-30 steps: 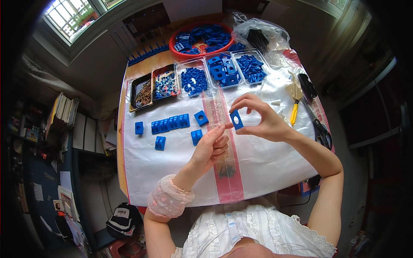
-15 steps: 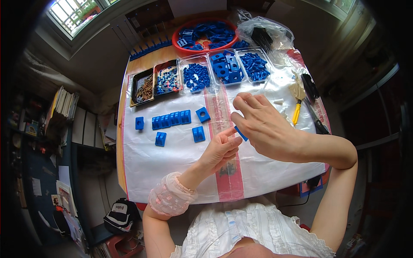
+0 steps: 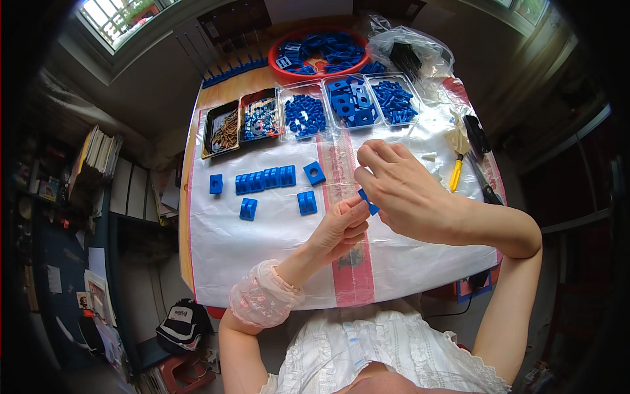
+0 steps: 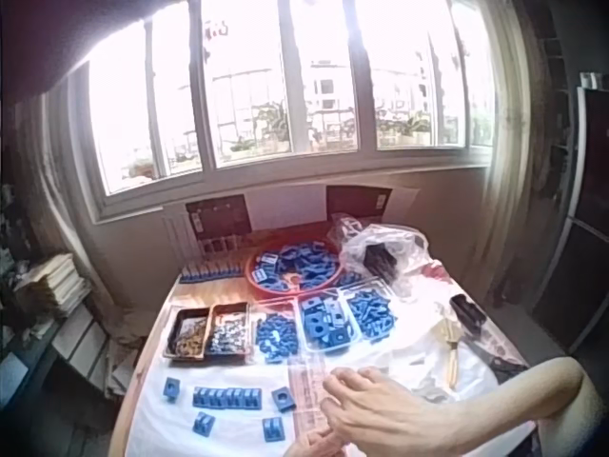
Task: The person is assembling small blue plastic housings by applying glue from a tube and inserting small orange components.
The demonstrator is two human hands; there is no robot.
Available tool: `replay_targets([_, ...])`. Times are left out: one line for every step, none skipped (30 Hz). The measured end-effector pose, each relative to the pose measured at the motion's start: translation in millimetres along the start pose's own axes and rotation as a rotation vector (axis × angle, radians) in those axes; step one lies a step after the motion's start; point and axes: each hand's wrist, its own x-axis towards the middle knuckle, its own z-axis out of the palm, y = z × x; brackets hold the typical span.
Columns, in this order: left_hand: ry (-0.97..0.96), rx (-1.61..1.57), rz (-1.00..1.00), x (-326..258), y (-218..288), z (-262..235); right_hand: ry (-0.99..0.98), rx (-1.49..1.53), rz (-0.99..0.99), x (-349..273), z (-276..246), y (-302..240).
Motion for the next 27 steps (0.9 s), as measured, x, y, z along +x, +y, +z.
replay_targets([0.000, 0.003, -0.003, 0, 0, 0, -0.014, 0.014, 0.014, -1, 0, 0])
replay_targets([-0.001, 0.006, -0.005, 1, 0, 1, -0.028, 0.027, 0.029, -2, 0, 1])
replay_targets([0.003, 0.010, -0.005, 0, 0, 1, -0.040, 0.043, 0.039, -1, 0, 1])
replay_targets([-0.005, 0.007, -0.002, 0, 0, 1, -0.025, 0.061, 0.043, -2, 0, 2])
replay_targets([-0.013, 0.004, 0.001, -1, 0, 1, -0.011, 0.078, 0.047, -3, 1, 3])
replay_targets([-0.025, 0.000, 0.004, -1, 1, 1, 0.002, 0.094, 0.054, -4, 0, 5])
replay_targets([-0.024, -0.010, 0.000, -2, 1, 2, 0.001, 0.150, 0.083, -5, -1, 6])
replay_targets([-0.023, -0.021, -0.003, -3, 2, 4, 0.001, 0.206, 0.113, -7, -2, 7])
replay_targets([-0.020, -0.029, -0.002, -4, 3, 5, 0.003, 0.261, 0.138, -8, -4, 8])
replay_targets([-0.020, -0.026, 0.004, -4, 2, 4, 0.025, 0.294, 0.146, -10, -3, 9])
replay_targets([-0.019, -0.024, 0.010, -3, 1, 3, 0.047, 0.328, 0.154, -12, -2, 10])
replay_targets([-0.020, -0.023, 0.010, -2, -1, 2, 0.068, 0.363, 0.170, -14, 0, 11])
replay_targets([-0.023, -0.016, 0.003, -2, -1, 2, 0.078, 0.395, 0.189, -16, 2, 11])
replay_targets([-0.026, -0.009, -0.003, -1, 0, 2, 0.088, 0.428, 0.209, -17, 3, 12])
replay_targets([-0.028, -0.003, -0.007, -1, 0, 1, 0.096, 0.460, 0.225, -18, 4, 12])
replay_targets([-0.024, -0.006, -0.007, -1, 0, 1, 0.085, 0.482, 0.238, -18, 4, 12])
replay_targets([-0.020, -0.009, -0.007, -2, -2, 0, 0.073, 0.503, 0.251, -19, 5, 12])
replay_targets([-0.013, -0.009, -0.004, -2, -1, -1, 0.063, 0.525, 0.259, -18, 5, 12])
replay_targets([-0.011, -0.006, -0.003, -2, -1, -1, 0.084, 0.541, 0.254, -18, 6, 12])
replay_targets([-0.009, -0.003, -0.003, -2, -1, 0, 0.105, 0.558, 0.248, -18, 7, 11])
replay_targets([-0.009, -0.002, -0.007, -2, -1, 0, 0.124, 0.574, 0.247, -19, 8, 11])
replay_targets([-0.004, 0.002, -0.008, -2, 0, 0, 0.125, 0.573, 0.247, -18, 9, 11])
replay_targets([0.001, 0.005, -0.010, -3, 1, 1, 0.127, 0.572, 0.246, -17, 9, 11])
replay_targets([0.005, 0.008, -0.015, -3, 2, 2, 0.128, 0.570, 0.249, -18, 10, 12])
replay_targets([-0.005, 0.014, -0.025, -3, 3, 3, 0.141, 0.550, 0.245, -18, 11, 12])
replay_targets([-0.014, 0.020, -0.035, -3, 4, 4, 0.153, 0.531, 0.241, -18, 12, 13])
replay_targets([-0.020, 0.027, -0.043, -3, 6, 5, 0.168, 0.514, 0.234, -18, 13, 14])
